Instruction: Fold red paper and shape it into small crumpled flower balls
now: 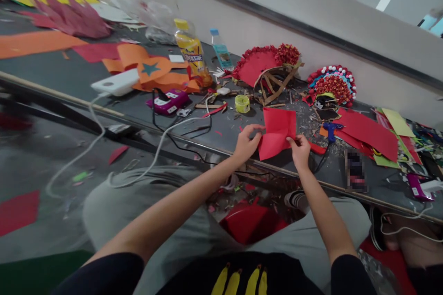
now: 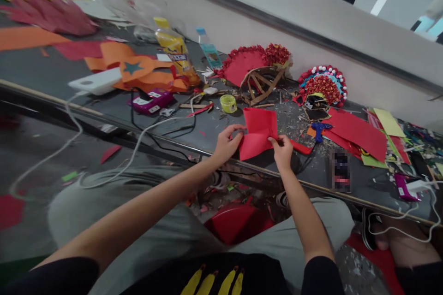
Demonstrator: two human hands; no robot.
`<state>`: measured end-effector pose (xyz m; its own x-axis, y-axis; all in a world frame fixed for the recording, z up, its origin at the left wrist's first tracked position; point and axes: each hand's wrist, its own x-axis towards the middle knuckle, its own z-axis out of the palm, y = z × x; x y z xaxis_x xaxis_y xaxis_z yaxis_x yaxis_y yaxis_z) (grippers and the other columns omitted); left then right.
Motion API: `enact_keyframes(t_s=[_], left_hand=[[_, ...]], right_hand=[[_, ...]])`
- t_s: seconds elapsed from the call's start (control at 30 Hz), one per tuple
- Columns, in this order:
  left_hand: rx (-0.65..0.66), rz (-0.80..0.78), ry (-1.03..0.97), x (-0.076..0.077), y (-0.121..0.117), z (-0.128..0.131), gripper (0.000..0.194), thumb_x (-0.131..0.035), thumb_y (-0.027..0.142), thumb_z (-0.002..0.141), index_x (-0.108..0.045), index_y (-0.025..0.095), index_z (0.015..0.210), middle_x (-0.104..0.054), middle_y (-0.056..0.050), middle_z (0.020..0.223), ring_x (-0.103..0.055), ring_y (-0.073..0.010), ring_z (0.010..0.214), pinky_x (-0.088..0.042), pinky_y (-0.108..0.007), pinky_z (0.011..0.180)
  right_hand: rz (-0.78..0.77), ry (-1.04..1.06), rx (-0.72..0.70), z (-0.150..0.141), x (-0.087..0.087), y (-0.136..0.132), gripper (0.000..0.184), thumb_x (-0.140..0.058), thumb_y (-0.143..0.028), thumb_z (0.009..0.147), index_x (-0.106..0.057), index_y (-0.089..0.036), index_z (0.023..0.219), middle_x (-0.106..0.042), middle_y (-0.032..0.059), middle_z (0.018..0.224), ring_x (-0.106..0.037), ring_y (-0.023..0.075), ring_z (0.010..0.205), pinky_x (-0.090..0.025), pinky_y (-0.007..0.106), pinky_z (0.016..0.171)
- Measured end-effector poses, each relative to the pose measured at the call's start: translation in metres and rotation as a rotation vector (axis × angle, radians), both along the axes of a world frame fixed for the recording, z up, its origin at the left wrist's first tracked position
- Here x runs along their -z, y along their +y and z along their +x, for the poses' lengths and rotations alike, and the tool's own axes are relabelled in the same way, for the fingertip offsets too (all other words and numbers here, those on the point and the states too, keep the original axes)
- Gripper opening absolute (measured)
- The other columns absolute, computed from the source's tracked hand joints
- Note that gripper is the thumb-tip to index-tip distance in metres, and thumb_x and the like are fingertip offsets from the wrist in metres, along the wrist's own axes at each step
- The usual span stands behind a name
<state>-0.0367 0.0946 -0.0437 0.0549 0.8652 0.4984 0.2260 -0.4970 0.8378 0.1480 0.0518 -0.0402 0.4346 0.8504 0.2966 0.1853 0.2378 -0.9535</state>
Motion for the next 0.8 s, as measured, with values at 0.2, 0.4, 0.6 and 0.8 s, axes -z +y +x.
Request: enact_keyframes(t_s=[0.2,0.4,0.6,0.8], left_hand=[[0.460,0.158,0.291,-0.037,0.002,-0.010,0.016,-0.049,0.018,0.073,-0.065,0.020,0.067,-0.070,-0.005,0.086,-0.064,-0.0193,0.086,-0.050,-0.035,0.085],[0.558,0.202,0.415,-0.050,-0.008,0.015,0.014,-0.056,0.025,0.079,-0.068,0.020,0.086,-0.062,-0.010,0.117,-0.059,-0.0268,0.108,-0.044,-0.044,0.098],[0.445,-0.040,0.111,-0.051,-0.014,0.049,0.095,-0.075,0.050,0.067,-0.025,0.014,0.140,-0.025,-0.022,0.147,-0.027,-0.0348,0.137,-0.030,-0.052,0.110],[0.765,-0.361,-0.259,-0.063,-0.009,0.043,0.075,-0.063,0.043,0.078,-0.024,0.018,0.137,-0.042,-0.019,0.139,-0.049,-0.0277,0.122,-0.046,-0.041,0.097]], right_hand=[[0.054,0.218,0.091,0.011,-0.018,0.000,0.043,-0.072,-0.053,0.058,-0.043,-0.021,0.060,-0.046,-0.0066,0.060,-0.041,0.0084,0.055,-0.039,0.023,0.059],[0.045,0.379,0.101,0.015,-0.044,0.007,0.050,-0.074,-0.055,0.054,-0.037,-0.022,0.059,-0.042,-0.0085,0.057,-0.039,0.0072,0.052,-0.039,0.023,0.057],[-0.018,0.405,-0.035,-0.007,-0.063,-0.006,0.052,-0.079,-0.054,0.049,-0.040,-0.020,0.055,-0.044,-0.0082,0.056,-0.039,0.0064,0.053,-0.037,0.021,0.055],[-0.061,0.398,-0.206,-0.008,-0.077,-0.012,0.058,-0.080,-0.058,0.043,-0.038,-0.020,0.054,-0.050,-0.0058,0.060,-0.045,0.0078,0.054,-0.041,0.023,0.055]])
